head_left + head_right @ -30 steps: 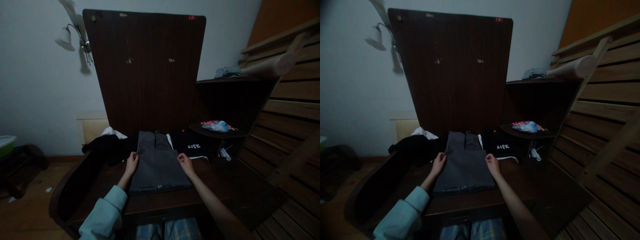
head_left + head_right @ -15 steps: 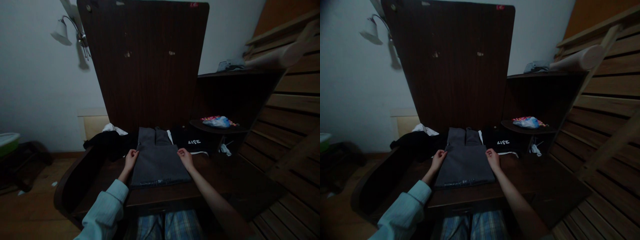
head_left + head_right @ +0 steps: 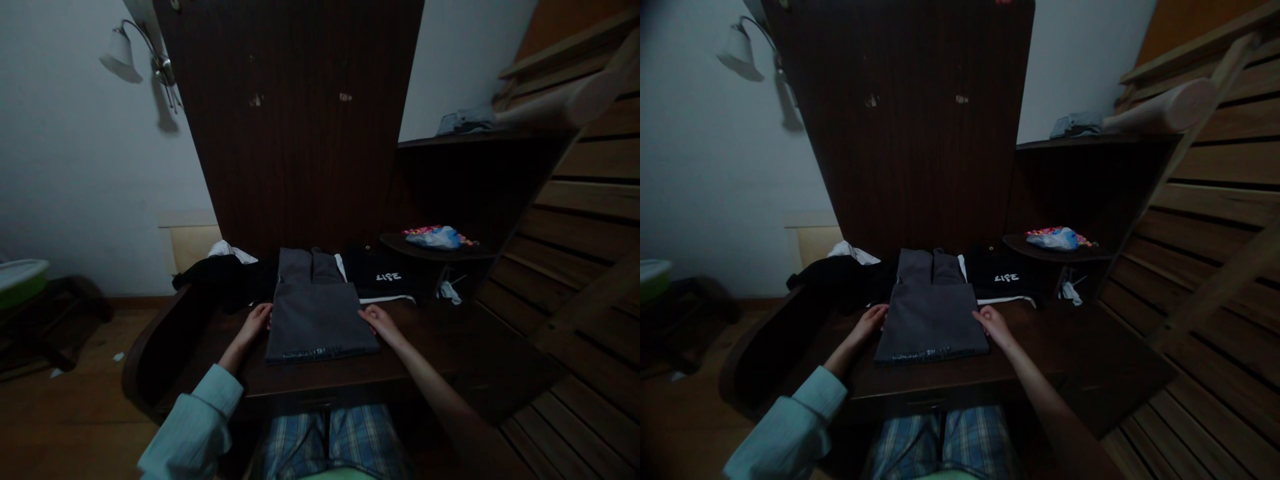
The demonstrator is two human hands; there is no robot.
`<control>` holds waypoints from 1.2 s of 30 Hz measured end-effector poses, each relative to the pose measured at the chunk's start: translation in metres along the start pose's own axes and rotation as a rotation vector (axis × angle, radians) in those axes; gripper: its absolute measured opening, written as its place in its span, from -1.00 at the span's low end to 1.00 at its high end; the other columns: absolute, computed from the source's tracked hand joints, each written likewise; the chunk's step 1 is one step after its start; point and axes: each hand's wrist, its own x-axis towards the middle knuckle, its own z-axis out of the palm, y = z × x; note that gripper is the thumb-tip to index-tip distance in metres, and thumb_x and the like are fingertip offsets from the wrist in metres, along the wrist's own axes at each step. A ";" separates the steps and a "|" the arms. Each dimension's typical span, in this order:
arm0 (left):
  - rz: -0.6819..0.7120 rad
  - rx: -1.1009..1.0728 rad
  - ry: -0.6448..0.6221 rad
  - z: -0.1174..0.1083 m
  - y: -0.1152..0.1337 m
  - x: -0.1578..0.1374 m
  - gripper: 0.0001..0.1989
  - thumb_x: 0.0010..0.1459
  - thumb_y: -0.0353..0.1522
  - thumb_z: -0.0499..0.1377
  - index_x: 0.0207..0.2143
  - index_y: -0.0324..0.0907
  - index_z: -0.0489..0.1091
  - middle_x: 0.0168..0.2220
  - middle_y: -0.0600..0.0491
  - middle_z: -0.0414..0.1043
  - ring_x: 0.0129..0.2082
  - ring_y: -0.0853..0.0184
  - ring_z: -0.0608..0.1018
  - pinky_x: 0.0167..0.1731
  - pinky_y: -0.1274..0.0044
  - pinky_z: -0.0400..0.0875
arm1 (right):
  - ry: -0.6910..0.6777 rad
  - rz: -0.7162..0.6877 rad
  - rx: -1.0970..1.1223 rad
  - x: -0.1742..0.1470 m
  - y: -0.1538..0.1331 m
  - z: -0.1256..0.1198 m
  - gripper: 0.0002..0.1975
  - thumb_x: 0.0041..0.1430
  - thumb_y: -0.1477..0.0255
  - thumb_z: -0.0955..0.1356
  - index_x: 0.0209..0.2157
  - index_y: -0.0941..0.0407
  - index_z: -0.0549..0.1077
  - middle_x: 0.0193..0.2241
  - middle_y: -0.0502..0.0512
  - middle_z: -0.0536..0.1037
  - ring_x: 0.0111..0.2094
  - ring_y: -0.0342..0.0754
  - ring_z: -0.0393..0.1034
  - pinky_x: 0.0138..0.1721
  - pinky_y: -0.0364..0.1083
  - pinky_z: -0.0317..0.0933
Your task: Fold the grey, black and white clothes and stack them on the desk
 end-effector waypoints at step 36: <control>0.150 -0.018 0.150 -0.001 0.001 0.025 -0.59 -0.29 -0.07 0.25 -0.55 -0.22 0.30 -0.61 0.09 0.39 -0.59 0.42 0.43 -0.60 0.62 0.25 | 0.042 -0.067 0.106 -0.011 0.005 0.002 -0.74 -0.29 0.21 0.34 -0.59 0.08 0.25 -0.71 -0.12 0.30 -0.62 -0.16 0.21 -0.53 -0.17 0.06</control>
